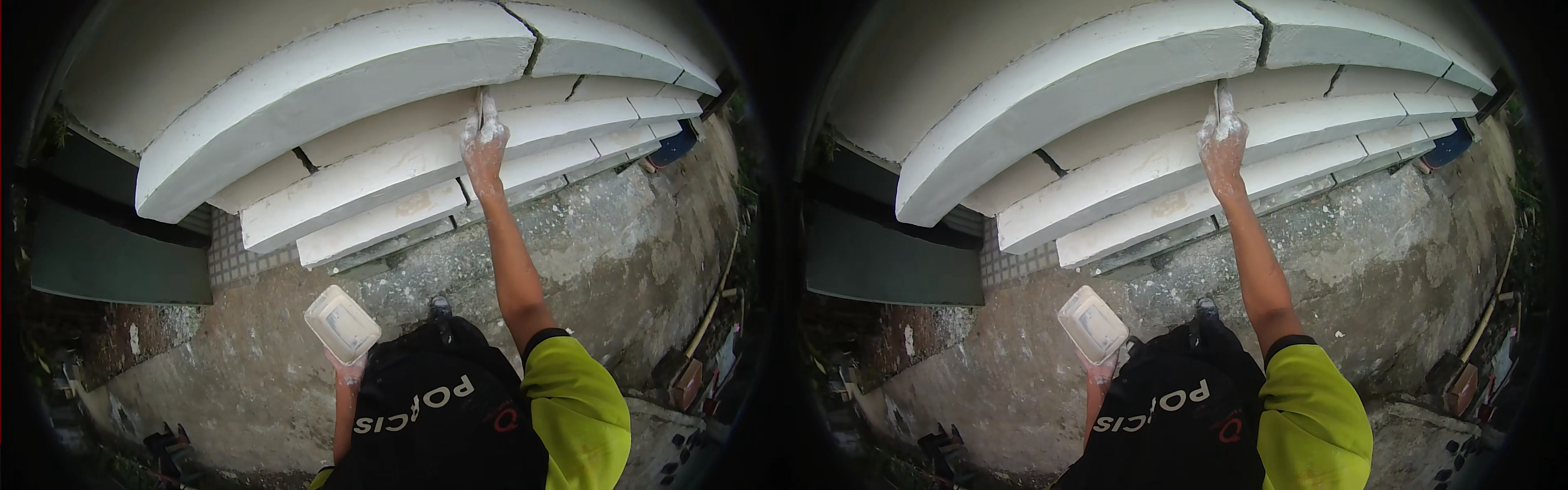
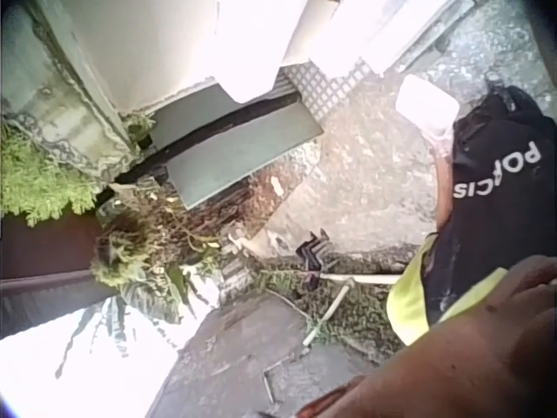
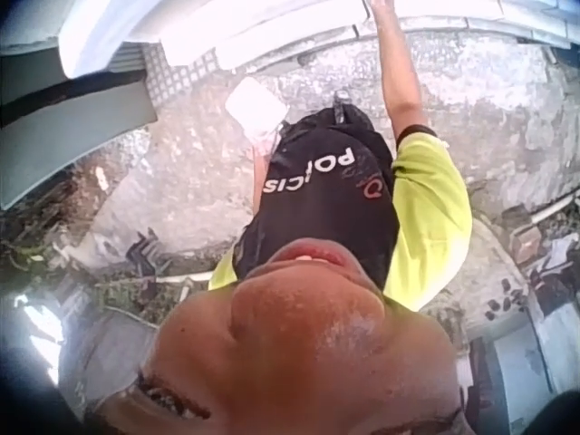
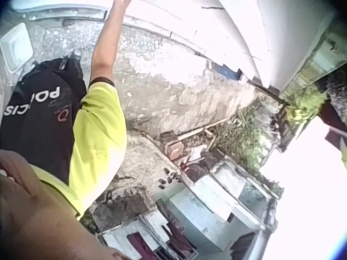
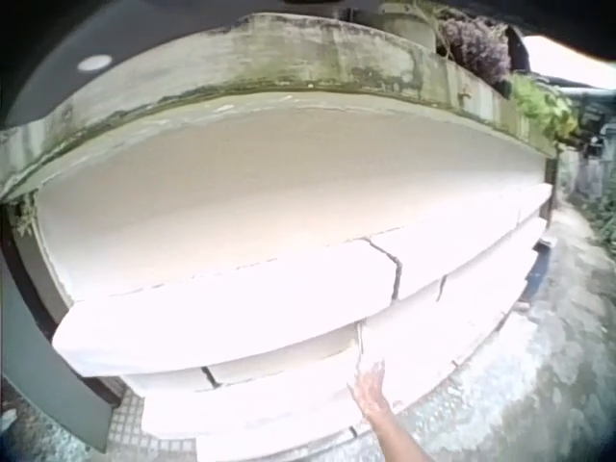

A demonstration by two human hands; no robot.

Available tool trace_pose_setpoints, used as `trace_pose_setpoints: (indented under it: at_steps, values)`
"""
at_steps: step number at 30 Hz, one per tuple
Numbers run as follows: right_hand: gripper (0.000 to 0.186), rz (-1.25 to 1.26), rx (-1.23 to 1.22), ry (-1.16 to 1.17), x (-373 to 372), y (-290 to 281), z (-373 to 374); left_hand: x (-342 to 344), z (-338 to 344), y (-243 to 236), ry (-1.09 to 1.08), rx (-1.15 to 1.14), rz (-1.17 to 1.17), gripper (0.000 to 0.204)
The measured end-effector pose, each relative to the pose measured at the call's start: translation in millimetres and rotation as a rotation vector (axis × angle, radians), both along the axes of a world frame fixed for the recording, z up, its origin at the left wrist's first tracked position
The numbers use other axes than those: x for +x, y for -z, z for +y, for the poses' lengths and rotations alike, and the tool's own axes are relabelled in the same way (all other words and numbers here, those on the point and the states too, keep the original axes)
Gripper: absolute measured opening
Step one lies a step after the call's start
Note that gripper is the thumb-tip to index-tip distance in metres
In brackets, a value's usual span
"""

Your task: Plastering and smoothing the corners and surfaces of an exterior architectural feature using a putty knife.

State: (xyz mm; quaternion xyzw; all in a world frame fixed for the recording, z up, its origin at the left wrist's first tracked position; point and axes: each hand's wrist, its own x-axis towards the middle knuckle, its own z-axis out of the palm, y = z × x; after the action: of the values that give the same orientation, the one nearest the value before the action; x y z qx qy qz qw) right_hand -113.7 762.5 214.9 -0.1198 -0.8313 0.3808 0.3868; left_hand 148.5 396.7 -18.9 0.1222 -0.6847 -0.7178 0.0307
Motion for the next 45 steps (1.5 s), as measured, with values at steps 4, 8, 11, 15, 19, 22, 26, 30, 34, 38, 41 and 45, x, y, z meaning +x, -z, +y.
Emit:
trace_pose_setpoints:
  at_steps: [4,8,11,15,19,22,26,30,34,38,41,45]
  values:
    - [0.049,0.286,0.091,-0.299,14.3,23.1,-69.7,0.3,-25.2,-25.4,0.032,-0.094,-0.027,0.056]
    - [0.048,0.299,0.015,-0.251,26.0,23.6,-86.3,-3.7,-59.7,-39.5,-0.076,0.751,-0.154,0.054]
    - [0.046,0.271,0.005,-0.080,11.2,14.0,-102.0,10.2,-90.4,-23.2,-0.132,1.056,-0.190,0.045]
    - [0.038,0.215,0.362,-0.027,-23.9,55.4,-157.4,-3.3,-103.3,-35.7,0.019,0.946,-0.188,0.043]
    - [0.044,0.145,0.231,-0.103,-12.0,74.8,-235.9,0.1,-131.5,-12.4,0.038,0.855,-0.157,0.047]
    - [0.052,0.187,-0.084,-0.477,34.1,28.9,-235.7,3.3,-147.3,-8.7,0.094,0.611,-0.113,0.055]
    - [0.058,0.288,0.217,-0.225,27.6,33.6,-191.5,10.2,-176.2,-1.7,0.084,0.480,-0.021,0.054]
    - [0.054,0.155,0.063,0.035,4.3,17.5,-187.5,18.4,-189.1,-11.2,0.113,0.436,-0.020,0.053]
    - [0.042,0.352,0.246,-0.219,3.0,36.6,-241.0,19.4,-204.9,7.7,0.014,0.857,-0.105,0.052]
    - [0.041,0.331,0.110,-0.285,37.7,31.4,-249.8,6.1,-196.2,-3.0,-0.098,0.846,-0.130,0.060]
    - [0.040,0.318,-0.110,-0.052,35.0,21.6,-211.6,0.8,-183.3,-13.6,-0.032,0.328,0.062,0.056]
    - [0.046,0.560,0.078,0.265,-1.4,6.0,-136.3,-18.1,-158.5,-39.3,-0.088,0.938,-0.162,0.058]
